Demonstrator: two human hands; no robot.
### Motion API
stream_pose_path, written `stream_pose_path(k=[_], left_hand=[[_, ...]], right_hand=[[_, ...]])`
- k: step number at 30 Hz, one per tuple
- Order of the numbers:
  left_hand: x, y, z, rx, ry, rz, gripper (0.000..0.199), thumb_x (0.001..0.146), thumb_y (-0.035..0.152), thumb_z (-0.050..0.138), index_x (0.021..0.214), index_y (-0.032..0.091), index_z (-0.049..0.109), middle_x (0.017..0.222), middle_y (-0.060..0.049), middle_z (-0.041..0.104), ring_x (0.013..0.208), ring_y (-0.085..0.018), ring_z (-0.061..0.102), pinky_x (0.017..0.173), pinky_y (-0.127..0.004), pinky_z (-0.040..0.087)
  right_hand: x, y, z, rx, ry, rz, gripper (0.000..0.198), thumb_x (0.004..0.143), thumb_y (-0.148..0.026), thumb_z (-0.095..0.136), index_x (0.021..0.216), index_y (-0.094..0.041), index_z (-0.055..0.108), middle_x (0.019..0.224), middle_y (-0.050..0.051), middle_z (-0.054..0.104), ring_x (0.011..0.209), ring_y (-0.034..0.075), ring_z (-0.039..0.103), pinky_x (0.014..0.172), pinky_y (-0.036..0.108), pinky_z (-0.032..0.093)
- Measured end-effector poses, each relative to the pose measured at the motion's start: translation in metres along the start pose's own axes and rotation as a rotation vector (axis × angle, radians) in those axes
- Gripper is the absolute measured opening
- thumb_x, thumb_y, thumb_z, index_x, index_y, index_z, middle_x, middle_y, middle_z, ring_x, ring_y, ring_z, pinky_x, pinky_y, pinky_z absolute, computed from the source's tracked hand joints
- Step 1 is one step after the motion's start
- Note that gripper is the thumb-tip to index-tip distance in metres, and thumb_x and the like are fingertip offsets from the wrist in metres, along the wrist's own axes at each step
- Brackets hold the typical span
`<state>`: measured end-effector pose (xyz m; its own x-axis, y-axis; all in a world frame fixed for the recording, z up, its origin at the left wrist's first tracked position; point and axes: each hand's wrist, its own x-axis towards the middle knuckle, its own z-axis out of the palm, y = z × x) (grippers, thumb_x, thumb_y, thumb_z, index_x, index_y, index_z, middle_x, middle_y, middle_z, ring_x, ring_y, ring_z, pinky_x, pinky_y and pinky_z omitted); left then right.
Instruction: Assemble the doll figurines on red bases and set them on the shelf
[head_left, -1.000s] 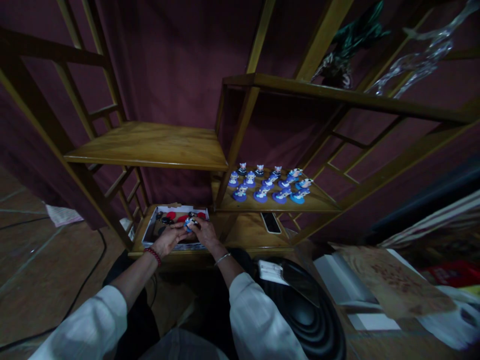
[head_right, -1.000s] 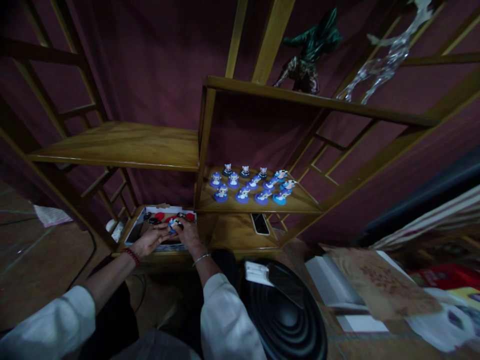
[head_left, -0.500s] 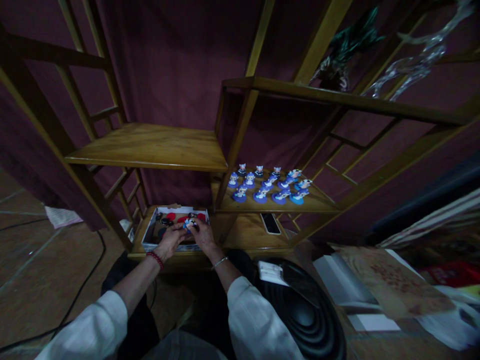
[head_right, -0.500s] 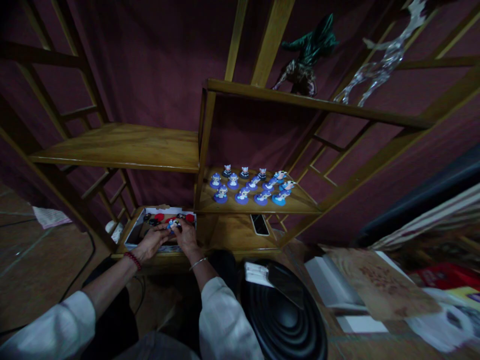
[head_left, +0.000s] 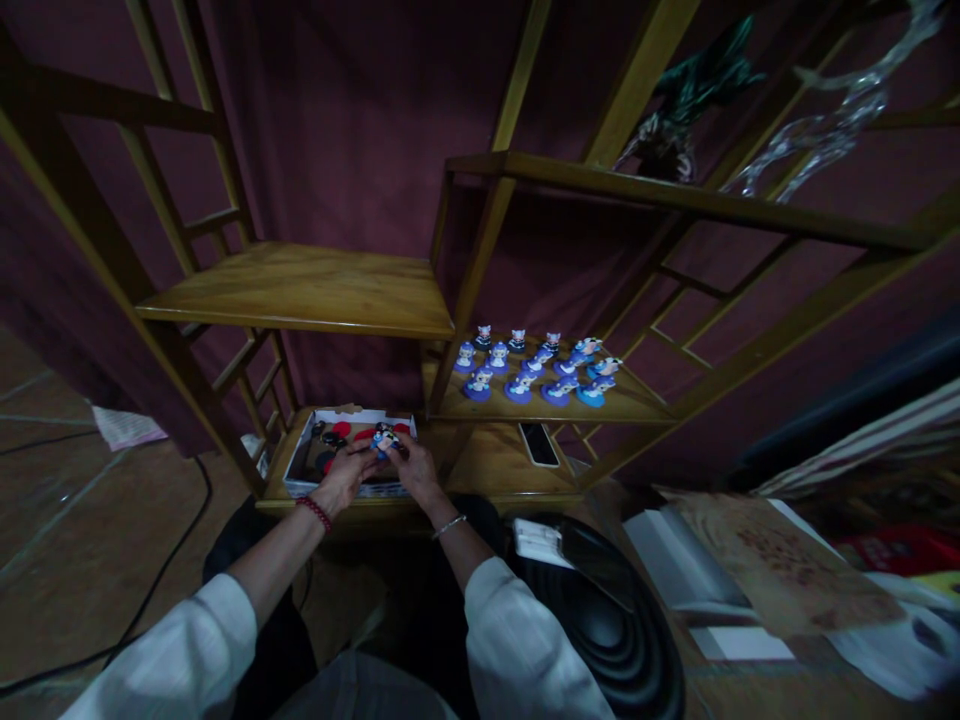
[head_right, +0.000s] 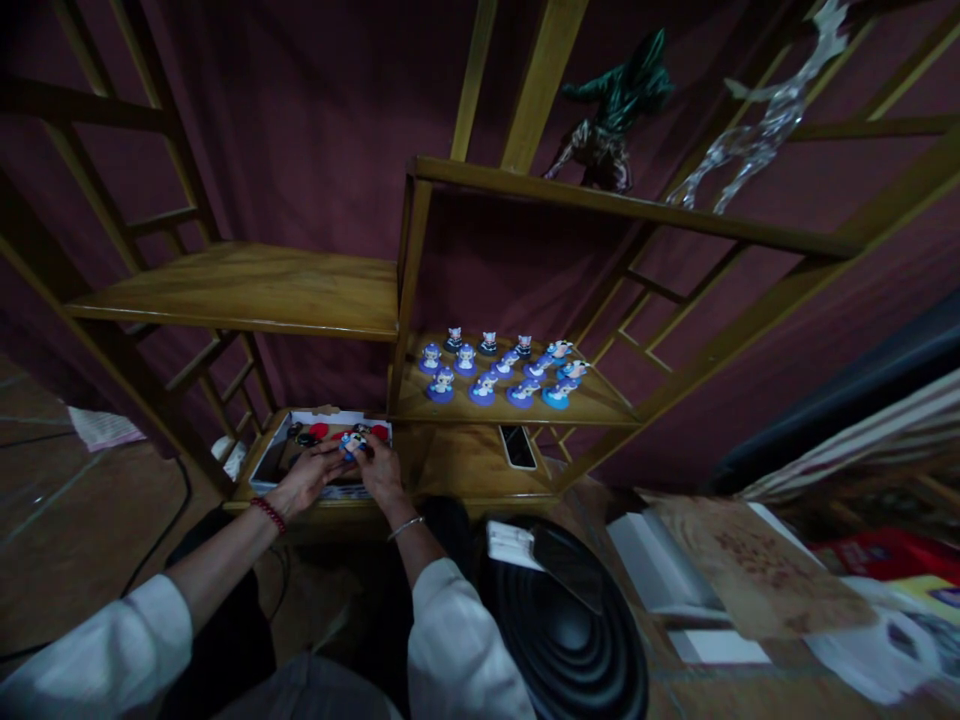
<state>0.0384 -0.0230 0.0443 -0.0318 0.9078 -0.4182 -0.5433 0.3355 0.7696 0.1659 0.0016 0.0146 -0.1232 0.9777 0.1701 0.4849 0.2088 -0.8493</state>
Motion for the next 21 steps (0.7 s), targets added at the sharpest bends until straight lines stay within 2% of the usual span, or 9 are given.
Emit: stream_pose_path(k=[9, 15, 21], left_hand=[[-0.010, -0.002, 0.007, 0.014, -0.053, 0.051, 0.031, 0.064, -0.001, 0.063, 0.091, 0.015, 0.061, 0.082, -0.004, 0.069, 0.076, -0.014, 0.065, 0.078, -0.030, 0.051], [-0.017, -0.004, 0.013, 0.027, -0.096, 0.039, 0.018, 0.065, 0.001, 0.063, 0.079, 0.012, 0.064, 0.080, -0.006, 0.069, 0.074, -0.014, 0.064, 0.079, -0.030, 0.051], [-0.024, -0.007, 0.020, 0.030, -0.110, 0.026, 0.017, 0.065, -0.001, 0.063, 0.077, 0.011, 0.063, 0.076, -0.005, 0.068, 0.069, -0.015, 0.065, 0.076, -0.030, 0.052]], right_hand=[[-0.003, -0.001, -0.011, 0.065, 0.026, 0.000, 0.028, 0.075, -0.027, 0.058, 0.103, -0.024, 0.059, 0.097, 0.001, 0.068, 0.090, 0.016, 0.063, 0.084, 0.031, 0.048], [-0.010, -0.007, -0.020, 0.141, 0.040, -0.040, 0.025, 0.074, -0.023, 0.057, 0.099, -0.022, 0.060, 0.097, 0.002, 0.068, 0.090, 0.016, 0.063, 0.084, 0.030, 0.048], [-0.018, -0.007, -0.028, 0.163, 0.051, -0.058, 0.027, 0.076, -0.024, 0.053, 0.102, -0.020, 0.060, 0.100, 0.002, 0.067, 0.090, 0.015, 0.063, 0.085, 0.029, 0.048]])
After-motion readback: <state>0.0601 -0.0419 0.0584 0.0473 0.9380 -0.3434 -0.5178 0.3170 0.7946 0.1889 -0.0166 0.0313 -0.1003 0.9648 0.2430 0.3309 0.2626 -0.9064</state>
